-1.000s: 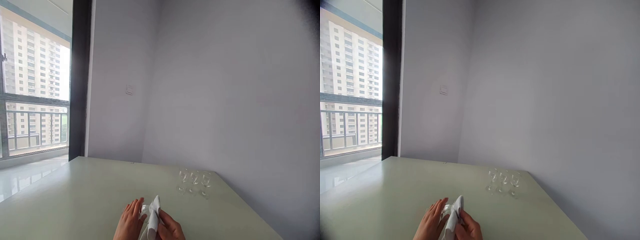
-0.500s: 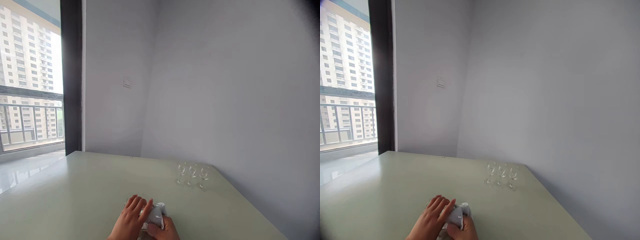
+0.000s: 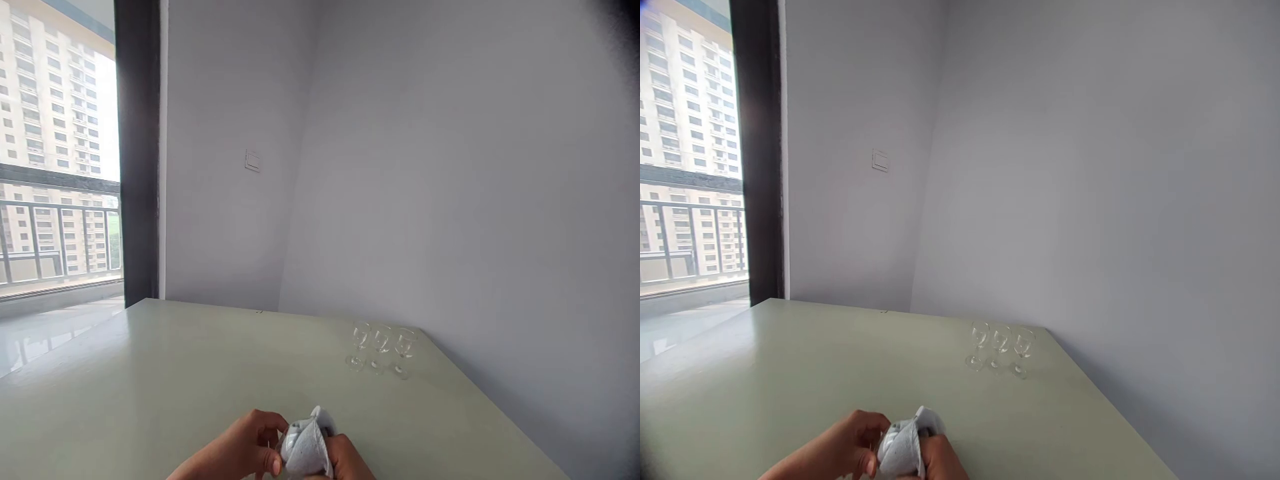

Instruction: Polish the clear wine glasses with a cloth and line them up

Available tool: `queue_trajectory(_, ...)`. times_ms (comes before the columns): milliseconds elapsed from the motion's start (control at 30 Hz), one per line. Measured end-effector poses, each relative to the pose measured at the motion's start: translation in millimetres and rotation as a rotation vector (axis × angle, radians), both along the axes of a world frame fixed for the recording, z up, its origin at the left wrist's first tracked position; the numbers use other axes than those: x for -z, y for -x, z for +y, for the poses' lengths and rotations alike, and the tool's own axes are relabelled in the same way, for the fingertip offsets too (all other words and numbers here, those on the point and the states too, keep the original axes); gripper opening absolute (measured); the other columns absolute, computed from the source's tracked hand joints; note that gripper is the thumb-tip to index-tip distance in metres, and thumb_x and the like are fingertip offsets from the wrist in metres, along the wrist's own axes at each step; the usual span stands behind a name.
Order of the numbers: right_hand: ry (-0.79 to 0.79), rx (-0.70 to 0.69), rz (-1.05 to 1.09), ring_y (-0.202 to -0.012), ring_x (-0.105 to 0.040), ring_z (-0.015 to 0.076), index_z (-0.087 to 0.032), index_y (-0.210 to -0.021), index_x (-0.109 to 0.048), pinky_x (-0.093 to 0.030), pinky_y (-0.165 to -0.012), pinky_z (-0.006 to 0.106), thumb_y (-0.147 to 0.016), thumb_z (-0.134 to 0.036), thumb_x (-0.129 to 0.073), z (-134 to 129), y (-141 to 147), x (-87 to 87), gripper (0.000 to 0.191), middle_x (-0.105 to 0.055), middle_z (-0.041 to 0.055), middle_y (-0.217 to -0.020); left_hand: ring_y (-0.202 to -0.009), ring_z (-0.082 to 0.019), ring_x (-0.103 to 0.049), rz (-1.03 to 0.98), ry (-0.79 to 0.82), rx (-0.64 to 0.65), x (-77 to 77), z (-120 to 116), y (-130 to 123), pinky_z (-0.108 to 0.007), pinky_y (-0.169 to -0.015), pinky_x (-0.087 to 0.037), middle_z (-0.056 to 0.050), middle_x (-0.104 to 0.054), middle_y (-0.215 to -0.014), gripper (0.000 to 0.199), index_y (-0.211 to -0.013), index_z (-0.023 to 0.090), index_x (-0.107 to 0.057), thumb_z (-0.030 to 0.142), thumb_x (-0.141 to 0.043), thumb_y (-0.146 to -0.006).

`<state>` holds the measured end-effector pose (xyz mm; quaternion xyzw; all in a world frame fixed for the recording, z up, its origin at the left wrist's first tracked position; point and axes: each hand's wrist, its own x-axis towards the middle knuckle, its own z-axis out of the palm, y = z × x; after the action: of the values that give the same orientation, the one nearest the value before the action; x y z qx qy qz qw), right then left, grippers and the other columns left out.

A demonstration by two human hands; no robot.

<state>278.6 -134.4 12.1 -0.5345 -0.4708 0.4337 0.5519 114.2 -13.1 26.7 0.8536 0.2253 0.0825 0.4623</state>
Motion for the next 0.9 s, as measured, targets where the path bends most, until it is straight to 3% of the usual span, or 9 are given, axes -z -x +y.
queue_trajectory(67,0.098,0.087,0.125,-0.039,-0.044,0.0075,-0.013,-0.072,-0.062,-0.030,-0.041,0.019,-0.054,-0.039,-0.078,3.7,-2.8,4.1,0.035,-0.051,-0.0051,-0.048,-0.078,-0.017,-0.059,-0.089,-0.336,-0.121,-2.2,-2.1,-0.2,-0.029,-0.071,-0.046,0.000,-0.067,-0.084,0.030,-0.102,0.024,-0.061,0.036,-0.063,-0.074)
queue_trajectory(167,0.111,0.125,0.404,-0.031,-0.041,0.0070,-0.013,-0.080,-0.058,-0.026,-0.034,0.017,-0.061,-0.055,-0.070,10.1,-4.8,10.4,0.048,-0.050,-0.0053,-0.037,-0.104,-0.022,-0.053,-0.198,-0.933,-0.184,-5.6,-7.2,-1.6,-0.048,-0.102,-0.024,0.002,-0.066,-0.102,0.040,-0.116,0.033,-0.052,0.021,-0.059,-0.078)
queue_trajectory(300,0.123,0.075,0.509,-0.028,-0.034,0.0051,-0.014,-0.077,-0.057,-0.021,-0.032,0.016,-0.058,-0.060,-0.069,10.0,-0.2,8.0,0.051,-0.042,-0.0075,-0.031,-0.083,-0.017,-0.057,-0.285,-1.200,-0.192,-7.3,-10.8,-4.0,-0.044,-0.097,-0.027,0.004,-0.068,-0.080,0.031,-0.108,0.031,-0.056,0.014,-0.052,-0.083)
queue_trajectory(400,0.130,0.094,0.317,-0.033,-0.039,0.0067,-0.013,-0.084,-0.060,-0.026,-0.034,0.017,-0.054,-0.058,-0.072,1.3,3.2,-5.1,0.056,-0.047,-0.0063,-0.042,-0.068,-0.015,-0.052,-0.219,-0.932,-0.174,-6.0,-7.2,-3.2,-0.031,-0.072,-0.040,0.002,-0.065,-0.069,0.015,-0.094,0.028,-0.063,0.030,-0.053,-0.084)
queue_trajectory(533,0.063,0.000,0.039,-0.051,-0.043,0.0074,-0.013,-0.077,-0.067,-0.034,-0.047,0.019,-0.055,-0.037,-0.078,-11.7,0.6,-23.6,0.034,-0.051,-0.0029,-0.060,-0.057,-0.011,-0.046,-0.076,-0.103,0.026,-1.3,2.5,1.2,-0.022,-0.053,-0.036,0.002,-0.059,-0.063,0.034,-0.077,0.019,-0.066,0.052,-0.056,-0.076)
queue_trajectory(600,0.048,-0.059,0.006,-0.054,-0.043,0.0081,-0.013,-0.071,-0.067,-0.033,-0.050,0.019,-0.056,-0.033,-0.077,-12.4,-1.1,-24.5,0.027,-0.051,-0.0029,-0.060,-0.053,-0.009,-0.045,-0.025,0.103,0.109,0.6,5.0,2.6,-0.021,-0.049,-0.036,0.003,-0.057,-0.060,0.039,-0.076,0.017,-0.065,0.054,-0.055,-0.075)
queue_trajectory(700,0.095,0.080,0.148,-0.041,-0.045,0.0078,-0.013,-0.078,-0.063,-0.028,-0.039,0.018,-0.058,-0.046,-0.074,-3.4,-0.4,-13.9,0.039,-0.050,-0.0050,-0.050,-0.074,-0.016,-0.056,-0.115,-0.312,-0.103,0.9,1.9,0.9,-0.029,-0.069,-0.045,-0.001,-0.066,-0.079,0.026,-0.089,0.021,-0.065,0.044,-0.055,-0.079)
queue_trajectory(800,0.071,0.156,0.412,-0.028,-0.037,0.0058,-0.014,-0.071,-0.058,-0.020,-0.032,0.017,-0.058,-0.057,-0.070,9.3,2.5,-0.2,0.047,-0.044,-0.0071,-0.035,-0.101,-0.020,-0.054,-0.264,-0.939,-0.186,0.3,-5.6,-4.6,-0.045,-0.102,-0.025,0.000,-0.068,-0.096,0.026,-0.109,0.029,-0.058,0.023,-0.053,-0.083)
queue_trajectory(900,0.031,0.076,0.558,-0.025,-0.029,0.0032,-0.014,-0.064,-0.056,-0.019,-0.031,0.016,-0.058,-0.059,-0.069,13.2,4.1,3.0,0.047,-0.036,-0.0092,-0.027,-0.087,-0.015,-0.057,-0.360,-1.186,-0.205,0.4,-9.7,-8.9,-0.047,-0.105,-0.016,0.004,-0.069,-0.083,0.029,-0.107,0.027,-0.058,0.012,-0.049,-0.084)
